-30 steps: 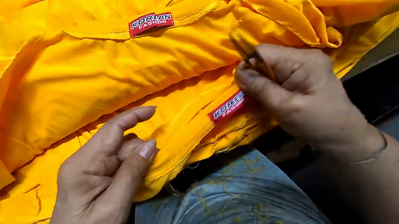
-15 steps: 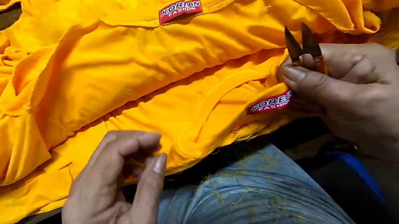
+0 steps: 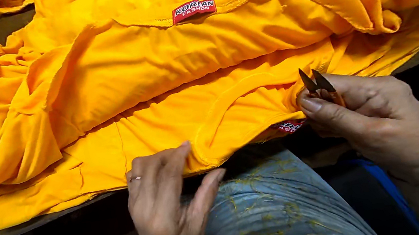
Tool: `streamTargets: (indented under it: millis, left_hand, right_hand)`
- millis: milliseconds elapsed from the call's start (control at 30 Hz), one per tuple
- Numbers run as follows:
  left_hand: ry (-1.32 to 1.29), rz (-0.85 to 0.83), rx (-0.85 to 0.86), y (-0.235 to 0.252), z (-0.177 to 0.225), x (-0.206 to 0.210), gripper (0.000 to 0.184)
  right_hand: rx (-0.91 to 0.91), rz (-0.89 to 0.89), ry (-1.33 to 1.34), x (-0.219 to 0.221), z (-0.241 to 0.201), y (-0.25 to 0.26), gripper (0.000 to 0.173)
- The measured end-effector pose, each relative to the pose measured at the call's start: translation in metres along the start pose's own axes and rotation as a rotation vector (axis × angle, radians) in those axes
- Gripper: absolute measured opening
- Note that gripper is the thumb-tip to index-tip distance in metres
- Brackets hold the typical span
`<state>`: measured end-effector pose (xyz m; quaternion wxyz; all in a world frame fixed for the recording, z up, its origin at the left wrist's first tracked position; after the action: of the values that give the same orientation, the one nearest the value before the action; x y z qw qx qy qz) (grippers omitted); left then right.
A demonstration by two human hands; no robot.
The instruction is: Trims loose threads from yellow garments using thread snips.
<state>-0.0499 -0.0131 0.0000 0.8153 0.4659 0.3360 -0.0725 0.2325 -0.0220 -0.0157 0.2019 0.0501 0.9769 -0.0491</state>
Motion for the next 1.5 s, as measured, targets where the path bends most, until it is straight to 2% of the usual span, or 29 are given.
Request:
streamTargets:
  millis: [67,100,267,333,400,467,533,633,733,800,933,1000,1100,1233,1333,1400,1467,1500]
  left_hand:
    - [-0.06,0.016,0.057,0.006,0.004,0.003,0.015]
    - [-0.088,0.015,0.08,0.006,0.008,0.001,0.01]
    - [-0.38,-0.172,0.06,-0.015,0.033,-0.012,0.006]
    - [-0.568,-0.196,-0.08,-0.035,0.032,0.002,0.006]
    - [-0.735,-0.167,-0.325,-0.06,0.023,0.019,0.009]
    - [-0.958,-0.062,-0.634,-0.079,0.013,0.033,0.017]
    - [-1.197,0.11,-0.885,-0.086,0.006,0.044,0.027]
    - [-1.446,0.245,-1.071,-0.073,0.002,0.054,0.034]
    - [-1.398,0.265,-1.143,-0.057,0.003,0.061,0.022]
    - [-1.306,0.185,-1.081,-0.057,0.003,0.061,0.014]
    - [-1.135,-0.128,-0.834,-0.077,0.007,0.055,0.01]
    - [-1.08,-0.163,-0.833,-0.091,0.007,0.053,0.009]
    - [-1.191,-0.022,-0.919,-0.097,0.003,0.051,0.014]
    - [-1.45,0.229,-1.021,-0.077,0.001,0.051,0.029]
    - [-1.397,0.235,-1.062,-0.063,0.003,0.057,0.022]
    - [-1.248,0.034,-0.905,-0.062,0.006,0.059,0.01]
    - [-0.954,-0.221,-0.591,-0.065,0.013,0.058,0.013]
    - [-0.728,-0.291,-0.413,-0.067,0.016,0.055,0.018]
  right_hand:
    - [-0.008,-0.001,-0.002,0.0,0.001,-0.001,0.015]
    - [-0.014,-0.003,-0.006,0.0,0.002,-0.001,0.014]
    - [-0.007,-0.008,-0.003,-0.003,0.006,-0.002,0.014]
    - [-0.003,-0.005,-0.019,-0.003,0.005,-0.001,0.014]
    - [0.002,-0.008,-0.024,-0.003,0.004,0.0,0.014]
    - [-0.004,-0.019,-0.018,-0.003,0.004,0.0,0.014]
    - [-0.028,-0.027,-0.03,-0.002,0.002,-0.001,0.013]
    - [-0.073,-0.016,-0.108,-0.001,-0.002,-0.002,0.013]
    - [-0.107,0.004,-0.163,0.001,-0.006,-0.003,0.013]
    - [-0.105,0.005,-0.179,0.0,-0.006,-0.005,0.013]
    - [-0.082,0.012,-0.192,-0.005,-0.003,-0.01,0.012]
    - [-0.068,0.023,-0.173,-0.004,-0.006,-0.015,0.008]
    - [-0.114,0.008,-0.141,0.008,-0.021,-0.025,0.007]
    - [-0.3,-0.124,-0.128,0.041,-0.045,-0.033,0.017]
    - [-0.349,-0.153,-0.139,0.061,-0.052,-0.03,0.02]
    - [-0.335,-0.168,-0.103,0.062,-0.052,-0.028,0.014]
    - [-0.31,-0.157,-0.061,0.051,-0.049,-0.026,0.003]
    - [-0.29,-0.134,-0.063,0.042,-0.047,-0.024,0.009]
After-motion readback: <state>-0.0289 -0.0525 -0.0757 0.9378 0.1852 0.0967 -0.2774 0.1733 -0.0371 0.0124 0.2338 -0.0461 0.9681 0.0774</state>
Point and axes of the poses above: each hand's wrist, its own y-axis towards the middle knuckle, its own x-axis out of the palm, z = x × y, the point moved 6 cm from there along y, towards the middle knuckle, and after that the axes turned 15 degrees about x, right-handed, at the moved point
